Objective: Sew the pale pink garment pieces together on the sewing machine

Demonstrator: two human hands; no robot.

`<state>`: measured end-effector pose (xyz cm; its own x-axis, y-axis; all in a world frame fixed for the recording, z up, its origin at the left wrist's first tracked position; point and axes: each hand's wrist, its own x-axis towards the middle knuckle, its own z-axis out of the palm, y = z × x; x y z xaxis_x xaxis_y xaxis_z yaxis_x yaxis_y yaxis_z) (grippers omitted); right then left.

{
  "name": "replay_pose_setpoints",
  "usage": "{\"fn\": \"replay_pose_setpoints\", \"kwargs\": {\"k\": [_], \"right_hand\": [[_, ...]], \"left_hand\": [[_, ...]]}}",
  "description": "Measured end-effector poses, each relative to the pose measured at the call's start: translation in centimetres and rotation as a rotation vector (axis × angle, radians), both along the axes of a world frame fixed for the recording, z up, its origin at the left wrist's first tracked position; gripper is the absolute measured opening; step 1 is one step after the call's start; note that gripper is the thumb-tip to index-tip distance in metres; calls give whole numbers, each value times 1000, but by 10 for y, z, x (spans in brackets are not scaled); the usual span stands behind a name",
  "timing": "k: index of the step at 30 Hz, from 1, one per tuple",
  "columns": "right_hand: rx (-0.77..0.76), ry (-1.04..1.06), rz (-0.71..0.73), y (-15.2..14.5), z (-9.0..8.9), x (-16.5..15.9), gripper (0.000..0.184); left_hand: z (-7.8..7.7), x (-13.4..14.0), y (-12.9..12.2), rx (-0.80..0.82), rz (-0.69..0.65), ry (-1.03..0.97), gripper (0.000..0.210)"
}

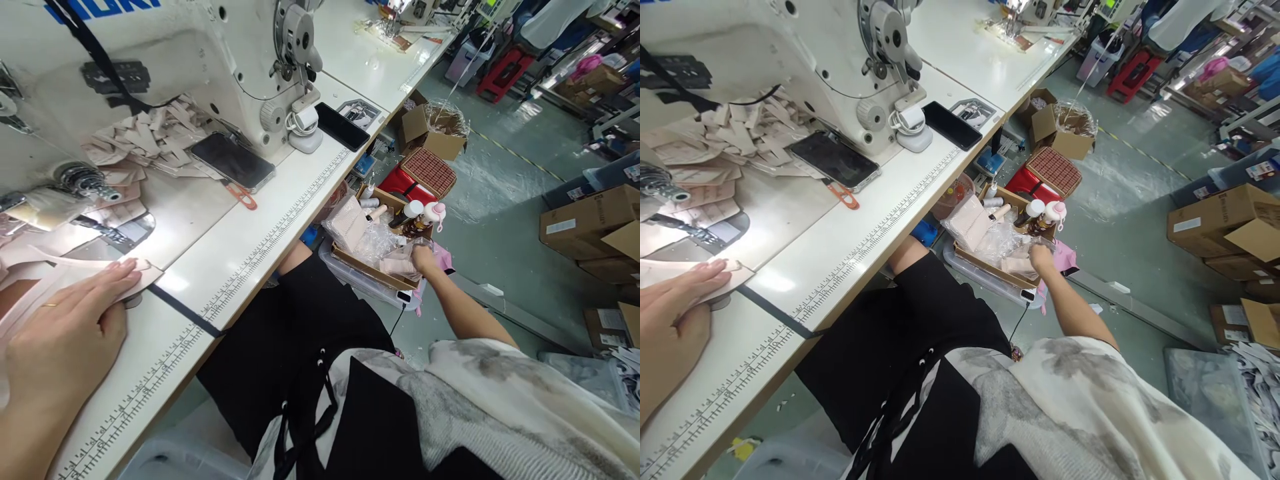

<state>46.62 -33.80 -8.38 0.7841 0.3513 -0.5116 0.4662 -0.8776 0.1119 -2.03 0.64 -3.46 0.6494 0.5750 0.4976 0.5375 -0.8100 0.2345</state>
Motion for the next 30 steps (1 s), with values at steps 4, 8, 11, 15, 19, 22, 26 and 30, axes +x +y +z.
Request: {"fn": "replay_pose_setpoints", "kwargs": {"k": [4, 8, 11, 15, 19, 22, 26, 30], "right_hand": [[70, 121, 214, 26, 75, 4, 7], [735, 272, 902, 119, 134, -61, 14], [1277, 201, 1301, 204, 138, -143, 11], [1429, 206, 1549, 290, 105, -216, 17], [1288, 186, 1593, 333, 83, -217, 24], [1207, 188, 1548, 346, 86, -204, 25], [1104, 73, 1624, 359, 94, -197, 30], [1032, -46, 1554, 365, 93, -199, 21]], "left_hand": [[15, 9, -3, 73, -36, 1, 32], [32, 11, -5, 30, -97, 75, 26], [32, 2, -2, -99, -138, 24, 33], [19, -22, 3, -226, -177, 27, 39], [15, -33, 3, -102, -83, 146, 40], [22, -15, -3, 89, -44, 311, 37], [32, 24, -16, 226, -51, 511, 34], [27, 42, -25, 216, 49, 534, 37]]}}
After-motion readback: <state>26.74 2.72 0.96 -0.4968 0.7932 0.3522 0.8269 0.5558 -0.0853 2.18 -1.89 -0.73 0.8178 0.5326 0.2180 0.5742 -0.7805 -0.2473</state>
